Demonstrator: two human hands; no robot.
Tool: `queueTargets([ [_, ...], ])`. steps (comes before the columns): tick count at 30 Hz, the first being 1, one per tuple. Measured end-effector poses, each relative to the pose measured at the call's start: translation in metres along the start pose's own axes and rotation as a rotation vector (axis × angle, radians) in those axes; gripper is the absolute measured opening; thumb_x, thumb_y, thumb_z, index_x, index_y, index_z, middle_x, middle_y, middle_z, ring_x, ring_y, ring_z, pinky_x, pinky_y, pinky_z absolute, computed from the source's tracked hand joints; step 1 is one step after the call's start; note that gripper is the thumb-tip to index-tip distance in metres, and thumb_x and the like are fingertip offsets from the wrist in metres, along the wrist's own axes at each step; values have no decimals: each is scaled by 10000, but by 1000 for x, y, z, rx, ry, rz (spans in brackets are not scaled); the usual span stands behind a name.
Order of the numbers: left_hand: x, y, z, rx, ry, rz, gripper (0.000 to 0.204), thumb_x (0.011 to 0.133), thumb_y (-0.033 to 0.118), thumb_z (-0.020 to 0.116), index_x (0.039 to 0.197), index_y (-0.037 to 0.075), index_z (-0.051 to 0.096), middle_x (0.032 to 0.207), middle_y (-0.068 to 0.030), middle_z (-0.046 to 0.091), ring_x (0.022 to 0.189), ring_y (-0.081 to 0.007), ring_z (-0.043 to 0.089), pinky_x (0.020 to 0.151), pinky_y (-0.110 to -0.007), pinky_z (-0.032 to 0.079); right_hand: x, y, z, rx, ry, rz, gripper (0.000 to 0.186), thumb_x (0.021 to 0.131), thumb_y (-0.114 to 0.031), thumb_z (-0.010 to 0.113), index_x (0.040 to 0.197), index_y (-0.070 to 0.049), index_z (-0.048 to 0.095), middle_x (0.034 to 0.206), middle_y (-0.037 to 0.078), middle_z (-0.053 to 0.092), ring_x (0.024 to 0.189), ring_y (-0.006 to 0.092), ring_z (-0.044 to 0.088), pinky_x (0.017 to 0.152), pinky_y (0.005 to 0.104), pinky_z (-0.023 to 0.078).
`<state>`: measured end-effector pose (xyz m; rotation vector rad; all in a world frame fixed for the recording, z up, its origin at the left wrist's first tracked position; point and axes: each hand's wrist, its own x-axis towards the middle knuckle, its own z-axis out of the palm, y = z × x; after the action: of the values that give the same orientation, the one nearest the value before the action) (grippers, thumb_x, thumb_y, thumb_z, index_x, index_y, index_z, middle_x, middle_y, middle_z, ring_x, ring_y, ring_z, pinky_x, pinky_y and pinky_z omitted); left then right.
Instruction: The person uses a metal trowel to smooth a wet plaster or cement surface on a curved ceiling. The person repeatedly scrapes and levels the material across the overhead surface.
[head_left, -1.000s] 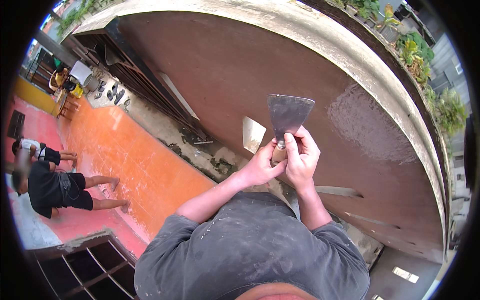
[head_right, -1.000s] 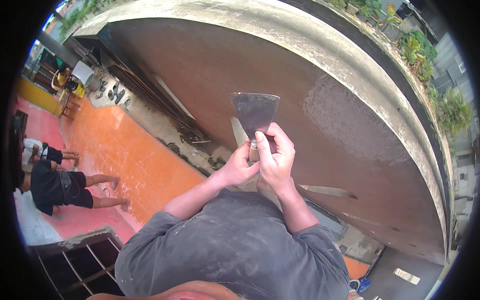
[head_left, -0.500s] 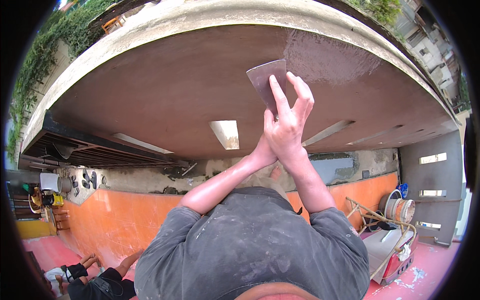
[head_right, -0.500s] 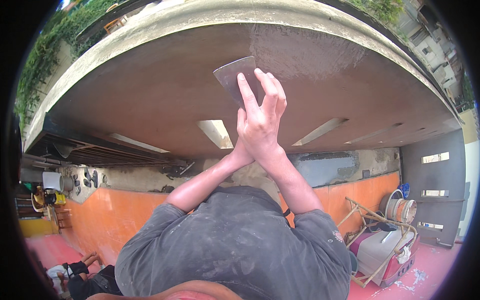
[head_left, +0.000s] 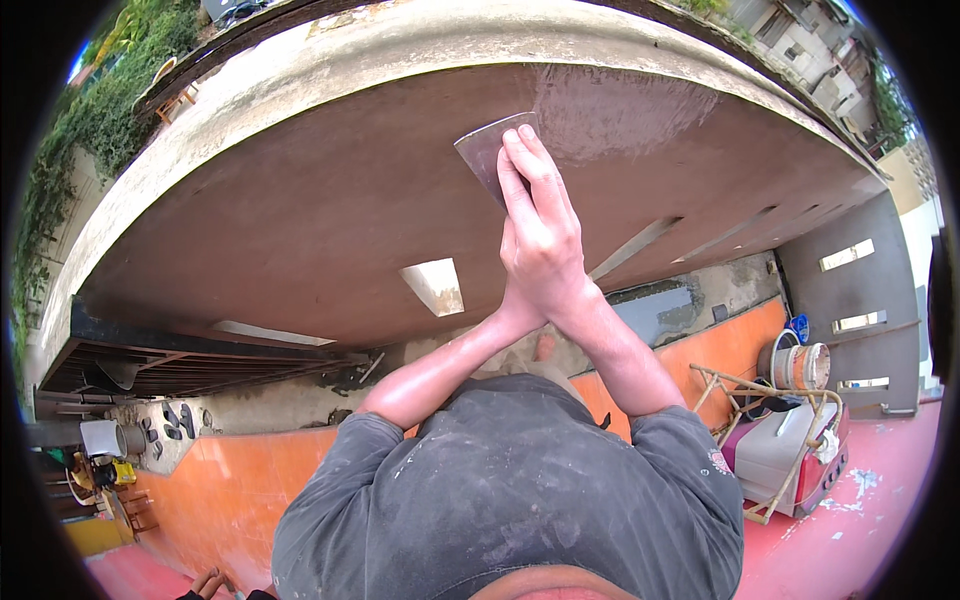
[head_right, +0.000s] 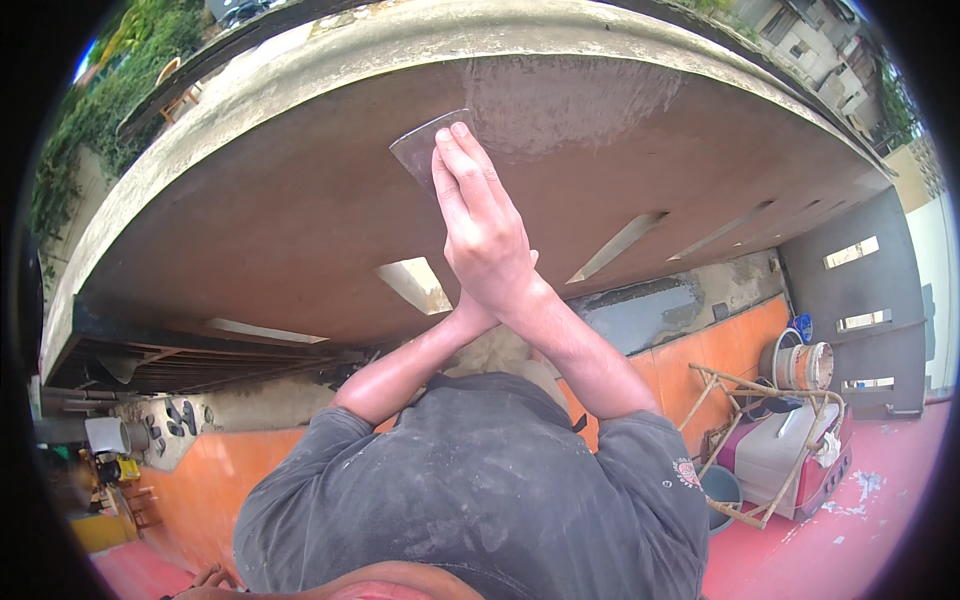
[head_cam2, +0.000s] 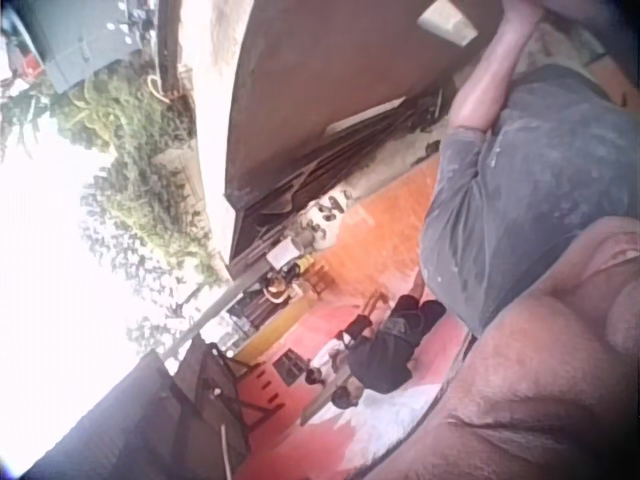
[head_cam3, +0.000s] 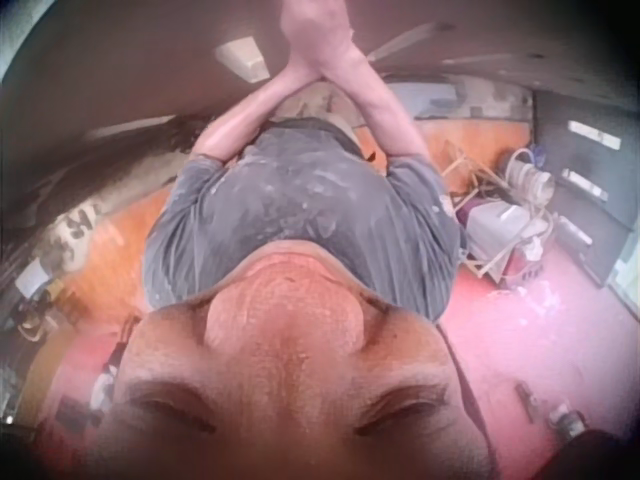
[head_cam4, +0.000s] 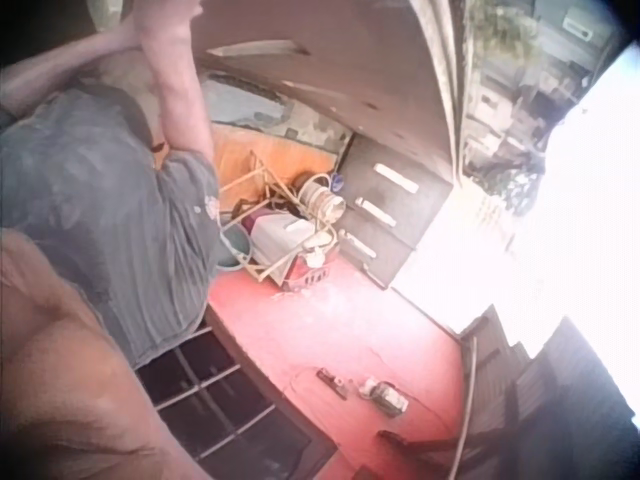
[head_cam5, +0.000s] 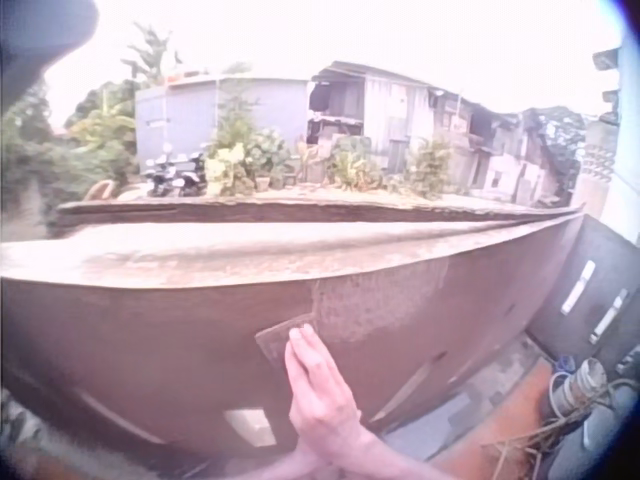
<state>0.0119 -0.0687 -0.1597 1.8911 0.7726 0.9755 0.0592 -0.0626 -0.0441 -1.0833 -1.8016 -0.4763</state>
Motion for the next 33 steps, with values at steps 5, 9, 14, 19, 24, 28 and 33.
queueTargets([
  [5, 2, 10, -1, 227, -124, -61, 459, 1107, 275, 404, 1502, 60, 313, 1341, -63, 485, 1285, -128, 485, 1060, -317, 447, 16, -7, -10, 49, -25, 23, 454, 768, 159, 541, 1214, 154, 624, 1314, 224, 592, 1318, 384, 549, 1089, 438, 506],
  [9, 1, 10, 1, 253, -39, 16, 466, 1117, 281, 384, 1508, 46, 288, 1365, -60, 470, 1294, -119, 482, 1069, -314, 442, 18, -9, -13, 85, -16, 29, 460, 759, 171, 541, 1211, 155, 624, 1301, 230, 594, 1311, 393, 553, 1091, 441, 505],
  [14, -2, 37, -11, 143, -80, 56, 457, 1115, 265, 385, 1502, 40, 292, 1377, -59, 469, 1272, -127, 501, 1063, -323, 446, 14, -5, -10, 58, -21, 21, 465, 754, 176, 539, 1211, 156, 622, 1303, 230, 589, 1315, 393, 550, 1091, 439, 506],
  [19, 9, 23, -12, -271, -130, 93, 456, 1094, 246, 446, 1493, 55, 331, 1336, -47, 506, 1250, -125, 514, 1049, -326, 450, 37, -8, -15, 41, 12, -2, 463, 752, 180, 532, 1205, 157, 624, 1314, 226, 581, 1322, 391, 544, 1085, 436, 513],
  [24, -1, 34, -5, -172, 3, 85, 419, 1056, 211, 530, 1426, 51, 416, 1274, -38, 531, 1196, -127, 538, 994, -338, 471, 13, -1, -9, 0, -9, 20, 459, 752, 176, 542, 1203, 159, 623, 1317, 226, 575, 1327, 391, 540, 1089, 428, 510],
  [28, 10, 20, -8, -317, -31, 81, 367, 1038, 184, 558, 1362, 42, 463, 1223, -40, 541, 1142, -134, 553, 949, -342, 484, 31, -4, -12, 13, 22, 4, 450, 755, 177, 543, 1198, 166, 622, 1316, 229, 575, 1330, 395, 536, 1089, 435, 509],
  [33, 9, 34, -3, -202, 69, 71, 384, 1033, 184, 564, 1374, 42, 456, 1251, -50, 535, 1166, -147, 548, 951, -345, 482, 16, 4, -6, 35, 26, 7, 534, 731, 214, 525, 1248, 118, 619, 1331, 202, 572, 1332, 380, 537, 1118, 434, 482],
])
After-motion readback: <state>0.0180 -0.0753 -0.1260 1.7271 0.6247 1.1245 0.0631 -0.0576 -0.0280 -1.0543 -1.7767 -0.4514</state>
